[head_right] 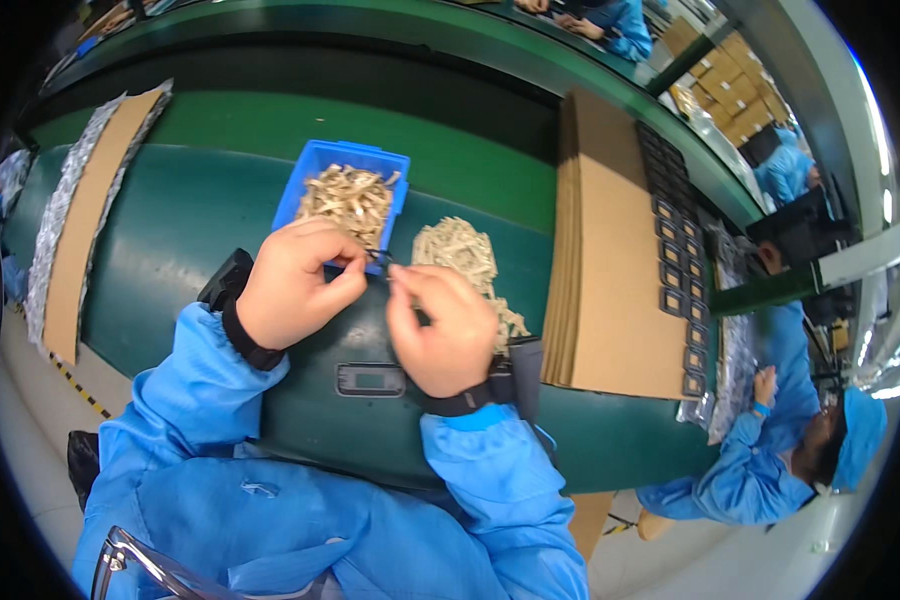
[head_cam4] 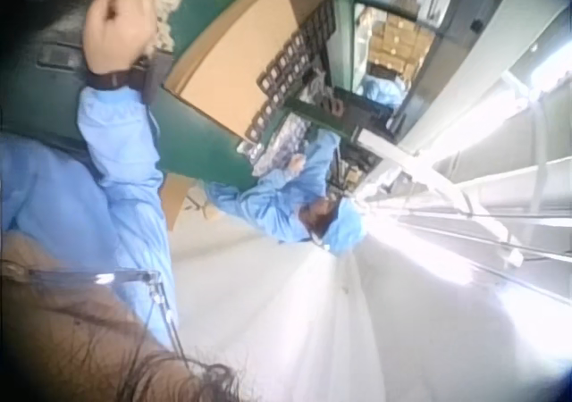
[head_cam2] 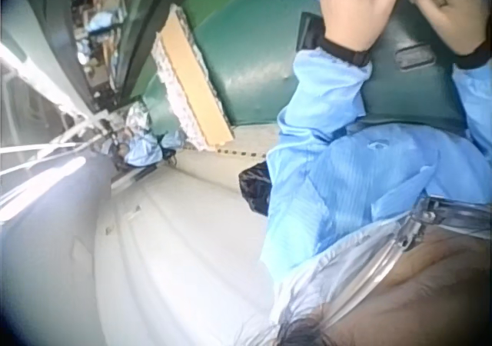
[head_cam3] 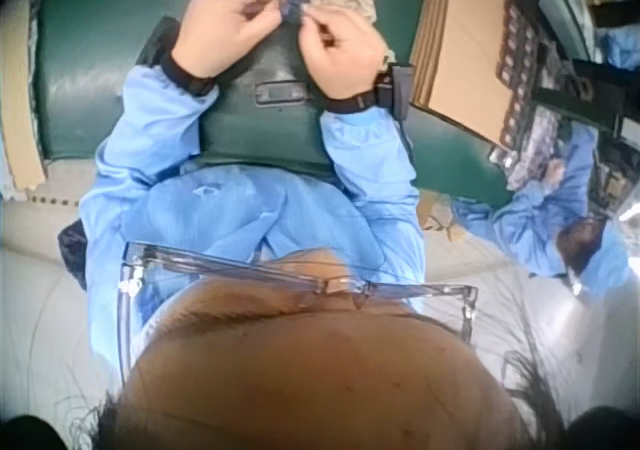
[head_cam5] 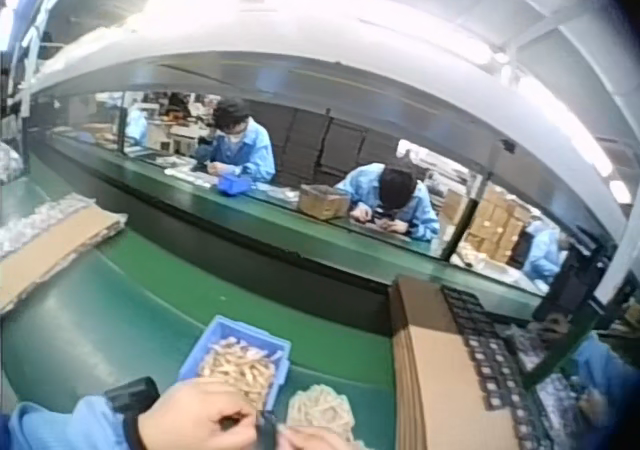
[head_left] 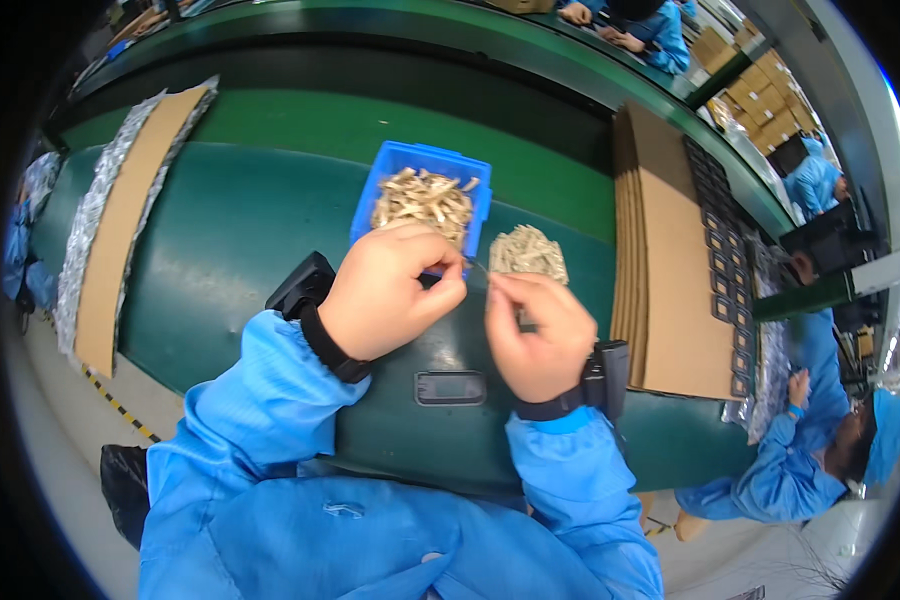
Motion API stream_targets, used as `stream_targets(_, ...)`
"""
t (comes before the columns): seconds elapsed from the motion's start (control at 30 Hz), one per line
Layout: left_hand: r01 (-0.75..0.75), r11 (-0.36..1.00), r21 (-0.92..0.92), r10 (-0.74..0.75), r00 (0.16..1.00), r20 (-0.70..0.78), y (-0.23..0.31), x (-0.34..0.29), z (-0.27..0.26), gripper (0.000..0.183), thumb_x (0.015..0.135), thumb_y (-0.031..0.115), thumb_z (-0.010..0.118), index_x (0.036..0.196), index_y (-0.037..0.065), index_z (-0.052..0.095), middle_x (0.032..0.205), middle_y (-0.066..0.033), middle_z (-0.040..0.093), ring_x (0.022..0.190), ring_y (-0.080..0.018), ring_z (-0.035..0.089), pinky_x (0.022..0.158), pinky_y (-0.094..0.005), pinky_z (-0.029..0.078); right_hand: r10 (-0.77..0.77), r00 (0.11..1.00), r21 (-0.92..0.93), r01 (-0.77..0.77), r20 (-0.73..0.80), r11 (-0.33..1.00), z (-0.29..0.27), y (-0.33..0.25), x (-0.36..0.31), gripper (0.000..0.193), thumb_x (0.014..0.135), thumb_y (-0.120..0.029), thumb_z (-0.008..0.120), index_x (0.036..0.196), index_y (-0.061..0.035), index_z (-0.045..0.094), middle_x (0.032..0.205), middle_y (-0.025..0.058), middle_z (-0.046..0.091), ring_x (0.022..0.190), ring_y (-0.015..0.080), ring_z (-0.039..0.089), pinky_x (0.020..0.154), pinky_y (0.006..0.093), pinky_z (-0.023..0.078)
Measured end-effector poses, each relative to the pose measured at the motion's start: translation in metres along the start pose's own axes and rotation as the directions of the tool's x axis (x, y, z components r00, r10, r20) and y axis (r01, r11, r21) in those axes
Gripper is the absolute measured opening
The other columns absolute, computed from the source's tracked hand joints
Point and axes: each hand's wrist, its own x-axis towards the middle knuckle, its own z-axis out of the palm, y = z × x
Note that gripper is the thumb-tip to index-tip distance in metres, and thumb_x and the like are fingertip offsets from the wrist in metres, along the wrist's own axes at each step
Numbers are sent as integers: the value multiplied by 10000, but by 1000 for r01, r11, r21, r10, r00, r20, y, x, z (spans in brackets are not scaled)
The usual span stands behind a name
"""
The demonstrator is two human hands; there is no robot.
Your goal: Manually assembling small plastic housing components and metal inserts at a factory workbench.
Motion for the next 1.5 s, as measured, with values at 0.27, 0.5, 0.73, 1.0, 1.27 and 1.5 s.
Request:
stream_targets(0.27,125,886,446,-75,989,-129,-30,12,-29,62,800,49,718,848,12,703,792,-129,691,787,-317,676,697,-394,541,588,779,548,-596,218,587,-11,6,6,59,1013,-50,561,1029,7,561,999,147,721,808,174,725,654,233,548)
stream_targets(0.5,19,915,404,34,992,-125,-33,10,-25,136,830,29,689,959,11,728,888,-156,722,810,-335,689,728,-391,555,597,722,706,-622,349,340,-7,13,5,17,1011,-22,541,1010,-6,539,1105,233,688,965,268,733,733,265,594)
stream_targets(0.73,142,987,79,-137,988,-73,-18,8,-22,190,875,3,676,1058,-7,730,1002,-140,733,879,-221,713,740,-321,577,596,694,740,-631,405,233,-5,16,2,40,989,16,550,978,-19,535,1176,252,660,1056,285,709,789,271,593)
stream_targets(1.0,292,848,-442,-241,956,169,-3,-2,5,251,891,20,729,1130,-48,690,1049,-112,722,991,-150,689,799,-271,587,476,735,679,-657,482,327,-1,4,-11,179,925,56,649,1063,-1,548,1178,145,648,1162,227,638,914,303,561)
stream_targets(1.27,-186,982,-19,187,975,122,3,2,-10,324,814,-58,702,1131,10,710,916,-134,668,838,-288,665,725,-357,535,317,940,429,-339,125,837,20,10,-8,110,894,-32,698,992,16,707,916,136,700,809,192,689,724,292,544)
stream_targets(1.5,-150,985,81,147,988,44,7,0,-1,187,762,-48,747,924,-2,664,874,-124,679,818,-311,671,716,-365,530,265,951,308,-303,159,902,4,0,-6,146,880,19,699,1022,29,728,921,122,747,851,148,717,760,283,578)
